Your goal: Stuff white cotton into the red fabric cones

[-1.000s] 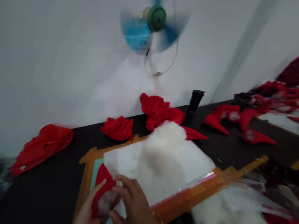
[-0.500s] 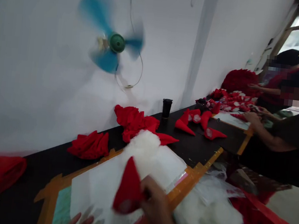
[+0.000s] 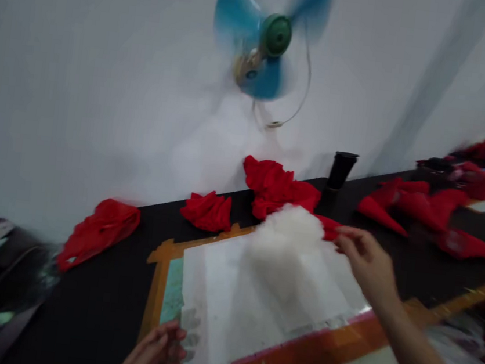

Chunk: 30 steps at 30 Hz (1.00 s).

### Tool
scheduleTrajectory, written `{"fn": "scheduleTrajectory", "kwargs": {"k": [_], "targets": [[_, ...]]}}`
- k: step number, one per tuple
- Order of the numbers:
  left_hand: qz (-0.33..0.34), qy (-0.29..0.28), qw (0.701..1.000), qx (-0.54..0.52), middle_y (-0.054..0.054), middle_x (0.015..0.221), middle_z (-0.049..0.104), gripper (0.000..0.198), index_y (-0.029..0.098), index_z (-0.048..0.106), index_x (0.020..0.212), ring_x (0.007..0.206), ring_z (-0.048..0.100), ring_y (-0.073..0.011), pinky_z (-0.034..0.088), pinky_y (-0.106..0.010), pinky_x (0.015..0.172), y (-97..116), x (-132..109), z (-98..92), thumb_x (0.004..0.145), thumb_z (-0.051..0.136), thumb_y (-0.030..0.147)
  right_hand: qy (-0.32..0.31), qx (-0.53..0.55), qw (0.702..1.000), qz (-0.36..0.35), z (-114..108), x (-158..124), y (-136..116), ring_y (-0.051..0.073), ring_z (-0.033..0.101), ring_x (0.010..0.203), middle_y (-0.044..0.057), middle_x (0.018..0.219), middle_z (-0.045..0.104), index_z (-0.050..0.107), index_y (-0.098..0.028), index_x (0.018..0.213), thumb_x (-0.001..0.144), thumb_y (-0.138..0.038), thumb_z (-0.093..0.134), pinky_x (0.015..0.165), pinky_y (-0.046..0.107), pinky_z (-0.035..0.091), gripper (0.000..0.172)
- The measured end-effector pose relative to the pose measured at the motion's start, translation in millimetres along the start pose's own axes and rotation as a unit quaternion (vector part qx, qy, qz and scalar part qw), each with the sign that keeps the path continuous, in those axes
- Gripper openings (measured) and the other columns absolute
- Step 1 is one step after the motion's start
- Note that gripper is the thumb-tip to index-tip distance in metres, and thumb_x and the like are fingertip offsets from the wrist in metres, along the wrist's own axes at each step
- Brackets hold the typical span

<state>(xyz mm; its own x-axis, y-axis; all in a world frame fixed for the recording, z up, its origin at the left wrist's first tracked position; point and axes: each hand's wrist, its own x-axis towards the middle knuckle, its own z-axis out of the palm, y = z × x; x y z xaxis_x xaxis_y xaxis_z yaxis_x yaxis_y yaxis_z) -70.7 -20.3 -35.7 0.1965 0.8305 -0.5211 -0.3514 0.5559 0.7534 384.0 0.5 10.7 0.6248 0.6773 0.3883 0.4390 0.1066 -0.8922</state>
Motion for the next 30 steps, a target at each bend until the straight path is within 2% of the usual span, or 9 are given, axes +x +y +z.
{"fn": "scheduleTrajectory", "kwargs": {"k": [3,6,10,14,17,21,25,28,30], "targets": [[0.026,-0.021,0.999,0.023,-0.007,0.085,0.07,0.052,0.017,0.071,0.09,0.07,0.065,-0.02,0.048,-0.033,0.064,0,-5,8.3,0.056,0.085,0.054,-0.215,-0.111,0.963,-0.122,67,-56,-6,0.018,0.061,0.066,0.006,0.088,0.067,0.065,-0.024,0.097,0.085,-0.036,0.059,0.062,0.032,0.051,0.018],[0.049,-0.044,0.996,0.062,-0.006,0.084,0.069,0.053,0.017,0.07,0.089,0.069,0.064,-0.0177,0.047,-0.03,0.063,6,-4,13.5,0.059,0.082,0.059,-0.319,-0.173,0.905,-0.22,135,-79,-19,0.017,0.063,0.076,0.008,0.105,0.065,0.061,-0.022,0.104,0.092,-0.026,0.047,0.072,0.031,0.053,0.018],[0.091,-0.06,0.988,0.114,-0.007,0.087,0.069,0.05,0.017,0.069,0.092,0.07,0.063,-0.0156,0.046,-0.028,0.065,17,2,22.2,0.067,0.077,0.059,-0.333,-0.265,0.877,-0.225,222,-59,-38,0.021,0.063,0.099,0.01,0.115,0.061,0.057,-0.019,0.119,0.091,-0.018,0.05,0.083,0.03,0.05,0.028],[0.1,-0.089,0.986,0.1,-0.006,0.084,0.068,0.052,0.016,0.068,0.091,0.066,0.061,-0.0145,0.046,-0.028,0.063,18,5,24.9,0.066,0.076,0.062,-0.3,-0.305,0.885,-0.186,285,-25,-42,0.022,0.064,0.093,0.014,0.12,0.056,0.058,-0.018,0.117,0.087,-0.013,0.055,0.072,0.028,0.048,0.031],[0.09,-0.115,0.985,0.087,-0.007,0.085,0.068,0.054,0.016,0.067,0.091,0.067,0.063,-0.0155,0.046,-0.029,0.064,15,4,15.6,0.066,0.077,0.062,-0.287,-0.306,0.892,-0.166,300,-11,-39,0.02,0.064,0.085,0.011,0.104,0.06,0.064,-0.018,0.097,0.092,-0.016,0.049,0.068,0.027,0.046,0.015],[0.097,-0.082,0.989,0.081,-0.006,0.083,0.067,0.055,0.016,0.066,0.091,0.066,0.062,-0.015,0.046,-0.029,0.063,14,3,3.8,0.066,0.076,0.064,-0.268,-0.267,0.911,-0.164,285,-5,-39,0.018,0.062,0.089,0.008,0.097,0.063,0.061,-0.018,0.096,0.098,-0.02,0.038,0.077,0.026,0.045,0.023],[0.114,-0.064,0.987,0.094,-0.005,0.082,0.066,0.056,0.016,0.066,0.089,0.066,0.06,-0.0139,0.044,-0.028,0.064,18,4,18.8,0.065,0.075,0.065,-0.267,-0.238,0.92,-0.158,274,-9,-44,0.017,0.062,0.09,0.007,0.102,0.064,0.059,-0.018,0.106,0.095,-0.022,0.043,0.08,0.025,0.044,0.019],[0.117,-0.1,0.983,0.104,-0.005,0.081,0.066,0.057,0.016,0.064,0.088,0.064,0.06,-0.0136,0.043,-0.027,0.063,15,4,36.6,0.063,0.075,0.066,-0.268,-0.231,0.925,-0.136,285,-15,-45,0.019,0.062,0.088,0.01,0.111,0.063,0.058,-0.017,0.112,0.084,-0.023,0.061,0.075,0.027,0.045,0.029],[0.118,-0.119,0.98,0.109,-0.005,0.08,0.066,0.058,0.016,0.064,0.087,0.062,0.059,-0.0131,0.041,-0.027,0.061,9,4,39.5,0.062,0.074,0.068,-0.267,-0.221,0.93,-0.12,296,-16,-47,0.02,0.063,0.084,0.011,0.106,0.064,0.062,-0.016,0.104,0.079,-0.02,0.063,0.072,0.028,0.045,0.025]]}}
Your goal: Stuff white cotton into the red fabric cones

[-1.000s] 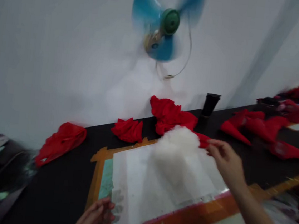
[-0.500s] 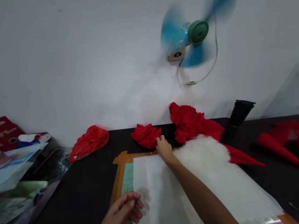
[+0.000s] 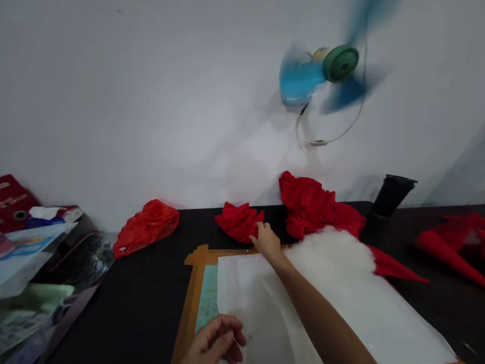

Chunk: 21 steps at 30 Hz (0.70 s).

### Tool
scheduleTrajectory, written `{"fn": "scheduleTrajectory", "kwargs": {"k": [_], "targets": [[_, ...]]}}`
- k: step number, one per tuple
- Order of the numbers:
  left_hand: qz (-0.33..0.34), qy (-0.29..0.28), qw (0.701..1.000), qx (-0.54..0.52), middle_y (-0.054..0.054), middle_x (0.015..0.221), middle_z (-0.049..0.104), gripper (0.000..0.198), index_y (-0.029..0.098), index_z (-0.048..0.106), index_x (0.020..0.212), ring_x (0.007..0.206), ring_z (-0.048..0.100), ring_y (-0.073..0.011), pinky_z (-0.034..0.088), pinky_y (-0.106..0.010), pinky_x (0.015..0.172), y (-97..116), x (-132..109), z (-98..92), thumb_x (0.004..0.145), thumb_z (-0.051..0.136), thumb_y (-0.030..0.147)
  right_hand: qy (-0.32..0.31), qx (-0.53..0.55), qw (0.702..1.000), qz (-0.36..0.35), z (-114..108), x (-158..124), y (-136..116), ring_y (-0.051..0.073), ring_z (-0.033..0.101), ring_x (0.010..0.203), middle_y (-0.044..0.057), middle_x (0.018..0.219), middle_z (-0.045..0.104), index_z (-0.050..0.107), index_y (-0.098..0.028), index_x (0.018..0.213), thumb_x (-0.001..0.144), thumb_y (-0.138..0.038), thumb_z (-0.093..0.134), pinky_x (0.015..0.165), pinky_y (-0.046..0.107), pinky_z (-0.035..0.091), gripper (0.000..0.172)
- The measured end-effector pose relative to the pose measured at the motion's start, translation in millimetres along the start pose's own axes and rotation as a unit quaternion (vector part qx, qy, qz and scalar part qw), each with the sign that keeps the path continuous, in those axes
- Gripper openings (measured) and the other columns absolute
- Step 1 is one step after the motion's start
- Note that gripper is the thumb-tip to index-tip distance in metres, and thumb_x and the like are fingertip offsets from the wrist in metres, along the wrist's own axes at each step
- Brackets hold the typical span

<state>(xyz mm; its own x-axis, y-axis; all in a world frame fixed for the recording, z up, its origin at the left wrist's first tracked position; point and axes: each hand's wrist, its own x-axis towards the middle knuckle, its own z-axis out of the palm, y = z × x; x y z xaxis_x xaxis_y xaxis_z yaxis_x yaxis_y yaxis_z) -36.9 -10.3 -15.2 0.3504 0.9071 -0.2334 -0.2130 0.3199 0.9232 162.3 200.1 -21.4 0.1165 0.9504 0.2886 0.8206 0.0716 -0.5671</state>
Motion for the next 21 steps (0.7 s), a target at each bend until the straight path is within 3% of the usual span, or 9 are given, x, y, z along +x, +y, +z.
{"fn": "scheduleTrajectory", "kwargs": {"k": [2,4,7,11,14,16,18,21], "targets": [[-0.006,-0.021,1.0,0.008,-0.006,0.08,0.066,0.059,0.016,0.063,0.087,0.06,0.059,-0.0133,0.041,-0.027,0.059,-6,-3,-5.6,0.062,0.073,0.069,0.01,0.026,1.0,0.01,0,7,-7,0.02,0.063,0.083,0.009,0.097,0.065,0.064,-0.016,0.09,0.08,-0.016,0.058,0.071,0.028,0.045,0.012],[-0.01,-0.023,1.0,0.019,-0.007,0.082,0.067,0.057,0.016,0.063,0.089,0.062,0.06,-0.0139,0.042,-0.028,0.06,-9,-8,-17.3,0.065,0.072,0.068,0.028,0.064,0.997,0.015,-9,11,-14,0.02,0.063,0.086,0.008,0.094,0.065,0.063,-0.017,0.085,0.082,-0.016,0.05,0.073,0.028,0.046,0.012],[0.01,0.028,0.999,0.042,-0.008,0.088,0.066,0.048,0.016,0.063,0.093,0.07,0.06,-0.0155,0.044,-0.028,0.066,0,-17,-30.5,0.077,0.066,0.061,0.029,0.139,0.99,0.002,-37,9,-24,0.018,0.062,0.081,0.005,0.088,0.065,0.059,-0.018,0.091,0.088,-0.027,0.041,0.069,0.027,0.047,0.02],[0.119,0.145,0.975,0.116,-0.011,0.106,0.061,0.035,0.018,0.057,0.113,0.088,0.059,-0.0191,0.046,-0.031,0.076,24,-18,-25.7,0.09,0.054,0.044,-0.032,0.225,0.973,-0.041,-64,-24,-43,0.014,0.057,0.064,-0.001,0.075,0.063,0.056,-0.02,0.092,0.085,-0.043,0.046,0.057,0.023,0.045,0.026],[0.244,0.228,0.916,0.222,-0.012,0.122,0.054,0.043,0.021,0.046,0.128,0.105,0.054,-0.022,0.043,-0.035,0.091,38,-8,-17.9,0.088,0.057,0.032,-0.109,0.305,0.944,-0.067,-61,-70,-64,0.011,0.053,0.055,-0.004,0.066,0.058,0.056,-0.02,0.085,0.077,-0.037,0.055,0.051,0.022,0.041,0.019],[0.281,0.215,0.889,0.291,-0.013,0.126,0.052,0.049,0.02,0.045,0.129,0.108,0.053,-0.0231,0.042,-0.037,0.094,40,1,-15.7,0.083,0.061,0.026,-0.173,0.336,0.924,-0.064,-52,-103,-76,0.011,0.051,0.052,-0.005,0.061,0.057,0.057,-0.02,0.081,0.075,-0.028,0.054,0.049,0.021,0.039,0.011],[0.268,0.159,0.888,0.338,-0.011,0.118,0.057,0.041,0.019,0.051,0.122,0.104,0.055,-0.0228,0.044,-0.037,0.091,36,7,-16.2,0.082,0.06,0.022,-0.21,0.34,0.915,-0.051,-43,-130,-83,0.011,0.052,0.052,-0.005,0.06,0.059,0.057,-0.02,0.08,0.074,-0.021,0.052,0.05,0.021,0.04,0.008],[0.232,0.107,0.892,0.372,-0.008,0.099,0.064,0.019,0.018,0.061,0.104,0.092,0.06,-0.0211,0.047,-0.035,0.083,27,8,-22.5,0.089,0.05,0.019,-0.185,0.317,0.929,-0.056,-38,-153,-80,0.012,0.055,0.058,-0.003,0.065,0.062,0.06,-0.02,0.081,0.076,-0.017,0.053,0.056,0.023,0.042,0.009]]}}
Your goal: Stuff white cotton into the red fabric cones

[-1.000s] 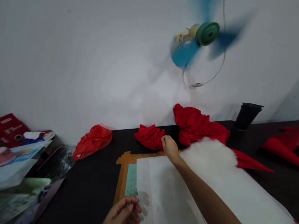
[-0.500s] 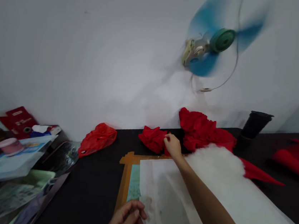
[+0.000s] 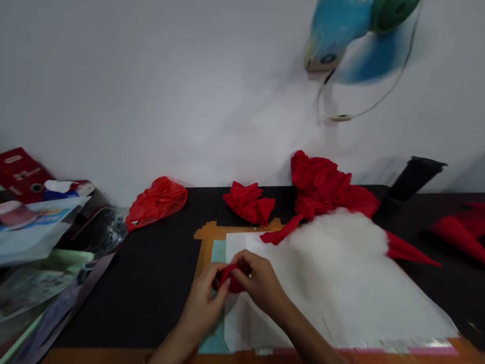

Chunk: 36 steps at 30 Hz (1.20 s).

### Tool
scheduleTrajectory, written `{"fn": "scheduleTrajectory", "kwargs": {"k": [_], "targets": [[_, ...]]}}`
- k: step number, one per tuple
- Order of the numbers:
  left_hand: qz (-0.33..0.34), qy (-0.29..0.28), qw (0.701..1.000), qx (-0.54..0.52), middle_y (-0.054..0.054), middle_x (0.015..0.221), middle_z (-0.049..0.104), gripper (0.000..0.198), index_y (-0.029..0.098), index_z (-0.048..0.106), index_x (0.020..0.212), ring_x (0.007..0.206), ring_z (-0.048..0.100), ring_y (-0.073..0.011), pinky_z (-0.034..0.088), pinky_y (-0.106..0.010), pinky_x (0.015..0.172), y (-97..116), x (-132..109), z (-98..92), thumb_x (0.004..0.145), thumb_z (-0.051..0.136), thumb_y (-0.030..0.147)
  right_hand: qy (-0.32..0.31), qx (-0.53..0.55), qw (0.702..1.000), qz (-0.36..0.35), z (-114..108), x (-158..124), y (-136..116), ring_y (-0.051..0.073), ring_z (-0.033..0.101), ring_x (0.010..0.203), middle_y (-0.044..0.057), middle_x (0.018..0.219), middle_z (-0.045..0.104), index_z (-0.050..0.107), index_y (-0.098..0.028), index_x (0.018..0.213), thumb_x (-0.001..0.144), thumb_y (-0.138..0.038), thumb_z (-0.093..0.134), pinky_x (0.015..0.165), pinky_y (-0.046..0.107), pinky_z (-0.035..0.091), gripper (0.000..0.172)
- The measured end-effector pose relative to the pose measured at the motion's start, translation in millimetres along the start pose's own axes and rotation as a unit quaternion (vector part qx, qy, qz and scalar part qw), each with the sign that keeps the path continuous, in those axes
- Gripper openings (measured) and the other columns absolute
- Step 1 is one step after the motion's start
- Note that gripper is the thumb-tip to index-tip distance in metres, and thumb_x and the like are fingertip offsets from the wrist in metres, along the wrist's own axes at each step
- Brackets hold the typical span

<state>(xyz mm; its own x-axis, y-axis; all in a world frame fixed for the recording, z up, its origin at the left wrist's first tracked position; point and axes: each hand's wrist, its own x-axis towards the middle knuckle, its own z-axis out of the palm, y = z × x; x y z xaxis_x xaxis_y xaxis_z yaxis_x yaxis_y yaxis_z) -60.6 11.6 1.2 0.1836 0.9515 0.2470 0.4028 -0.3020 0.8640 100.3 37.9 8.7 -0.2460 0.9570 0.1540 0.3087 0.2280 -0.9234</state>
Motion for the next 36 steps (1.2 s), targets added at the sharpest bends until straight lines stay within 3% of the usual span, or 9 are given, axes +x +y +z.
{"fn": "scheduleTrajectory", "kwargs": {"k": [7,9,14,19,22,25,29,32,36], "targets": [[0.19,0.078,0.959,0.197,-0.008,0.1,0.065,0.036,0.027,0.068,0.117,0.097,0.058,-0.024,0.047,-0.039,0.088,-16,-16,-25.1,0.09,0.048,0.012,0.086,-0.131,0.969,-0.188,-11,-11,7,0.015,0.059,0.079,0.003,0.088,0.061,0.062,-0.021,0.089,0.072,0.002,0.048,0.069,0.026,0.048,0.032],[0.21,0.044,0.943,0.253,-0.009,0.097,0.067,0.039,0.027,0.07,0.115,0.093,0.058,-0.0245,0.047,-0.04,0.085,-25,-23,-25.1,0.088,0.048,0.009,0.098,-0.155,0.961,-0.208,-7,-16,14,0.016,0.059,0.084,0.004,0.09,0.061,0.061,-0.021,0.089,0.072,0.004,0.047,0.073,0.027,0.05,0.033],[0.117,-0.144,0.947,0.261,-0.011,0.103,0.068,0.028,0.024,0.071,0.112,0.098,0.059,-0.0294,0.05,-0.044,0.085,-46,-43,-11.1,0.087,0.058,0.023,-0.008,-0.22,0.968,-0.12,-10,-53,42,0.017,0.063,0.086,0.004,0.095,0.064,0.061,-0.021,0.092,0.081,-0.003,0.052,0.076,0.028,0.053,0.023],[0.063,-0.15,0.963,0.215,-0.013,0.118,0.064,0.038,0.022,0.065,0.122,0.111,0.055,-0.0328,0.044,-0.05,0.096,-29,-41,0.8,0.089,0.057,0.038,0.101,-0.382,0.917,-0.063,-70,-92,70,0.024,0.06,0.105,0.011,0.121,0.062,0.059,-0.022,0.116,0.082,0.001,0.039,0.082,0.037,0.053,0.046],[0.074,-0.153,0.965,0.2,-0.013,0.113,0.065,0.032,0.019,0.066,0.117,0.108,0.056,-0.031,0.045,-0.05,0.095,-14,-30,12.7,0.092,0.05,0.031,0.085,-0.483,0.872,0.0,-105,-94,88,0.026,0.064,0.091,0.013,0.114,0.066,0.064,-0.02,0.112,0.079,0.002,0.037,0.074,0.038,0.053,0.047],[0.087,-0.165,0.965,0.183,-0.012,0.111,0.065,0.028,0.02,0.065,0.114,0.105,0.055,-0.0299,0.045,-0.049,0.094,0,-23,26.5,0.093,0.048,0.026,0.046,-0.46,0.886,0.034,-112,-87,92,0.022,0.066,0.077,0.009,0.093,0.069,0.068,-0.019,0.096,0.085,-0.007,0.04,0.068,0.032,0.052,0.032],[0.043,-0.148,0.983,0.1,-0.01,0.111,0.064,0.034,0.019,0.058,0.123,0.103,0.056,-0.0257,0.045,-0.043,0.094,8,-14,46.2,0.09,0.054,0.024,0.039,-0.334,0.941,0.035,-85,-75,78,0.021,0.07,0.082,0.005,0.093,0.073,0.065,-0.023,0.101,0.093,-0.029,0.046,0.073,0.031,0.052,0.022],[-0.029,-0.163,0.986,0.018,-0.009,0.112,0.063,0.051,0.018,0.05,0.132,0.085,0.059,-0.0191,0.049,-0.035,0.082,3,-1,62.7,0.083,0.062,0.022,0.044,-0.222,0.972,0.06,-61,-67,71,0.022,0.071,0.08,0.006,0.092,0.074,0.059,-0.022,0.116,0.087,-0.028,0.054,0.072,0.032,0.053,0.03],[-0.081,-0.159,0.984,0.001,-0.01,0.111,0.066,0.045,0.014,0.055,0.125,0.076,0.059,-0.0164,0.048,-0.031,0.072,-9,17,77.9,0.081,0.061,0.019,-0.014,-0.111,0.992,0.06,-51,-66,66,0.019,0.071,0.08,0.007,0.103,0.073,0.049,-0.021,0.124,0.079,-0.016,0.053,0.068,0.029,0.055,0.045]]}}
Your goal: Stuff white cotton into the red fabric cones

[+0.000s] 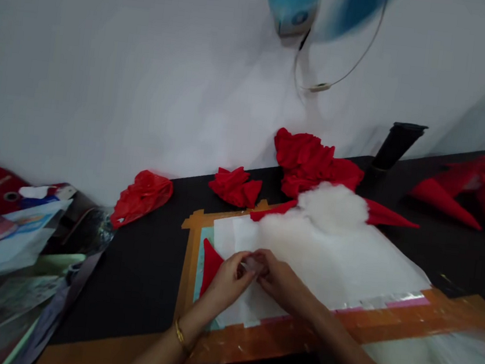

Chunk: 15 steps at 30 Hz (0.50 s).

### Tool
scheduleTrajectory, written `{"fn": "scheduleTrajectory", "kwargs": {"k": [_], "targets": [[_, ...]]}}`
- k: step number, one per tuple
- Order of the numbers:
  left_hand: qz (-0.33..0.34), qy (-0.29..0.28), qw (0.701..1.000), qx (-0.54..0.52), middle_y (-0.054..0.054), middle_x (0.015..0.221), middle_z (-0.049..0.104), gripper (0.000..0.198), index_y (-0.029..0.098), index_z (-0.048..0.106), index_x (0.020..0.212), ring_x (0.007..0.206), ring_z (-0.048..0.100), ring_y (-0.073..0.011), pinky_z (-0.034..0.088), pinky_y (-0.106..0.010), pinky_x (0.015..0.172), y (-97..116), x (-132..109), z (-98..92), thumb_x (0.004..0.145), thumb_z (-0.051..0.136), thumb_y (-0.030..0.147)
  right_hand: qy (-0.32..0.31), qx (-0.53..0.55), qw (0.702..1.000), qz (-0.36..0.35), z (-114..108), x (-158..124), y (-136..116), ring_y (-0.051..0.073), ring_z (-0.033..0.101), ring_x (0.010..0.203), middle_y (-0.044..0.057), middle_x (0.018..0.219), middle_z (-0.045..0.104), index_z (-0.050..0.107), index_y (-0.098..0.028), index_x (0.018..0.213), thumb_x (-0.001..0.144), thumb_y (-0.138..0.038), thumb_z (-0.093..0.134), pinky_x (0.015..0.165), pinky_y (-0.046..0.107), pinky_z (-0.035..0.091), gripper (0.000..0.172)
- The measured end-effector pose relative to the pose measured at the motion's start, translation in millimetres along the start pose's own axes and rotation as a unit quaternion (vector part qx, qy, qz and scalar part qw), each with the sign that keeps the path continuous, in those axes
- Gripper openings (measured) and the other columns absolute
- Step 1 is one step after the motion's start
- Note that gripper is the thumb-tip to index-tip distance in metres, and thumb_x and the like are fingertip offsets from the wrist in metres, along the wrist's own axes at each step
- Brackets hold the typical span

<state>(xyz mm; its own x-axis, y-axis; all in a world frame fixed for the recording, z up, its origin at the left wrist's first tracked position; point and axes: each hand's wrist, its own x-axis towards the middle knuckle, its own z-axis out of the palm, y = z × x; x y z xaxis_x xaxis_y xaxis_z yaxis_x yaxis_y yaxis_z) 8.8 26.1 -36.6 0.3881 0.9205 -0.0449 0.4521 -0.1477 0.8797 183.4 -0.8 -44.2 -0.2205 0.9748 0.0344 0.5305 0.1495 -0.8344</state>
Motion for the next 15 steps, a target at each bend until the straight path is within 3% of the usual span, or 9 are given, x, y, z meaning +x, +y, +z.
{"fn": "scheduleTrajectory", "kwargs": {"k": [3,6,8,12,15], "targets": [[0.019,0.006,0.995,0.099,-0.01,0.107,0.067,0.036,0.015,0.061,0.117,0.082,0.06,-0.0195,0.048,-0.032,0.075,-3,10,2.8,0.081,0.063,0.022,0.0,-0.046,0.999,-0.01,-10,-5,-2,0.019,0.072,0.082,0.008,0.104,0.073,0.048,-0.021,0.128,0.082,-0.012,0.046,0.07,0.031,0.056,0.047],[0.045,-0.009,0.983,0.176,-0.009,0.1,0.067,0.022,0.016,0.067,0.103,0.089,0.06,-0.0233,0.046,-0.035,0.08,-3,14,8.5,0.083,0.061,0.022,0.041,-0.199,0.977,-0.069,-19,-2,4,0.025,0.064,0.111,0.011,0.131,0.063,0.052,-0.023,0.131,0.08,-0.006,0.045,0.085,0.04,0.055,0.054],[0.054,-0.017,0.981,0.187,-0.009,0.098,0.066,0.017,0.018,0.069,0.096,0.093,0.06,-0.0247,0.045,-0.035,0.081,-3,15,14.2,0.082,0.059,0.018,0.028,-0.258,0.96,-0.106,-21,4,13,0.027,0.06,0.117,0.011,0.136,0.059,0.057,-0.023,0.126,0.079,-0.003,0.045,0.088,0.042,0.055,0.053],[0.065,-0.015,0.978,0.197,-0.008,0.095,0.064,0.016,0.019,0.069,0.086,0.093,0.058,-0.025,0.044,-0.034,0.08,-2,14,20.5,0.08,0.056,0.014,-0.001,-0.246,0.964,-0.1,-20,18,28,0.022,0.067,0.098,0.009,0.108,0.072,0.065,-0.018,0.108,0.079,-0.003,0.044,0.088,0.036,0.053,0.038],[0.064,0.0,0.981,0.183,-0.005,0.085,0.063,0.013,0.02,0.067,0.078,0.086,0.058,-0.0222,0.043,-0.032,0.079,-3,10,12.8,0.081,0.055,0.016,0.009,-0.236,0.969,-0.073,-23,20,32,0.021,0.068,0.088,0.008,0.097,0.072,0.066,-0.018,0.1,0.084,-0.009,0.044,0.081,0.032,0.053,0.029]]}}
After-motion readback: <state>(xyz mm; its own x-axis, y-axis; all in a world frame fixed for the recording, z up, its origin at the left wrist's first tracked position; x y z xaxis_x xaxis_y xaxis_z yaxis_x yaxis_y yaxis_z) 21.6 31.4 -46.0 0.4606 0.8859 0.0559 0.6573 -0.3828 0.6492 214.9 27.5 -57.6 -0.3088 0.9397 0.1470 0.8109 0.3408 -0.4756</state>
